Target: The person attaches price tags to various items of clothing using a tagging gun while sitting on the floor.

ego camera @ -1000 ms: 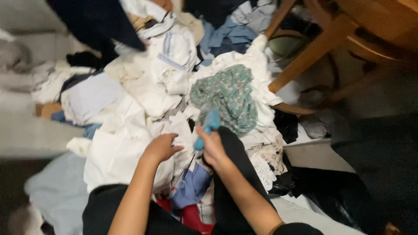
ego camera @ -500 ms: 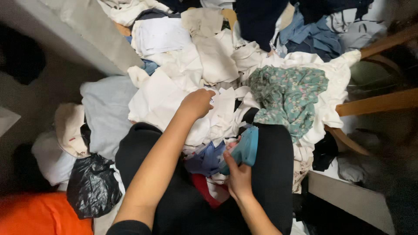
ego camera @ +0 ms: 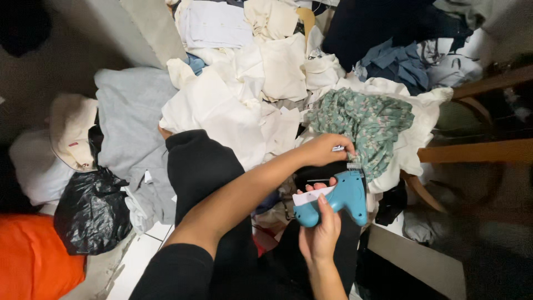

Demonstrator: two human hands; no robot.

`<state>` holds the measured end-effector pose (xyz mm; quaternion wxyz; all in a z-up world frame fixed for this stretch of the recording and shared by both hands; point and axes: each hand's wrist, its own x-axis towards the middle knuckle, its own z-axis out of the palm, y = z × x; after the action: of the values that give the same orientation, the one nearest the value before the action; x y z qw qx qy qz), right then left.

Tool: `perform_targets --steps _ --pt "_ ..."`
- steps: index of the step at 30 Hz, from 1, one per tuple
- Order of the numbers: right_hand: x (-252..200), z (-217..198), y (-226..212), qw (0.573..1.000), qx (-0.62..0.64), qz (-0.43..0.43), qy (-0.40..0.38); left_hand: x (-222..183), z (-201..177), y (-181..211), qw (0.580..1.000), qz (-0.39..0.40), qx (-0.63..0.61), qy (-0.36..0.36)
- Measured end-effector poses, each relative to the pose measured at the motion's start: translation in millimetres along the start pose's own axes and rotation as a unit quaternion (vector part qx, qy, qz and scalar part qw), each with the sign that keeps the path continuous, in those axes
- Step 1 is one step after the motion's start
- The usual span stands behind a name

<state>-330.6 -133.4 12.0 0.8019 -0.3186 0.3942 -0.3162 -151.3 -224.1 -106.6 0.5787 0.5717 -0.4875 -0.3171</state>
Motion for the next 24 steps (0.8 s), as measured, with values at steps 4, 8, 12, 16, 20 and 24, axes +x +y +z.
perform_targets --steps 4,8,12,16,20,24 --pt "5 -11 -12 0.999 0.003 -0.026 0.026 21 -8 3 0.996 -0.031 0.021 0.087" --pt "59 -34 -23 0.993 -0.001 -0.118 -0.003 26 -20 3 0.988 -0.103 0.056 0.101" --pt "123 -45 -25 0.994 0.017 -0.104 0.001 22 -17 5 0.993 -0.084 0.086 -0.005" --pt "166 -38 -28 0.997 -0.027 -0.072 -0.018 9 -36 21 0.991 -0.092 0.094 -0.003" --pt "216 -47 -18 0.978 -0.171 -0.114 0.019 -6 -59 30 0.995 -0.058 0.074 0.018" --pt "276 -62 -31 0.953 -0.112 -0.22 0.175 -18 -89 46 0.99 -0.06 0.112 0.067"
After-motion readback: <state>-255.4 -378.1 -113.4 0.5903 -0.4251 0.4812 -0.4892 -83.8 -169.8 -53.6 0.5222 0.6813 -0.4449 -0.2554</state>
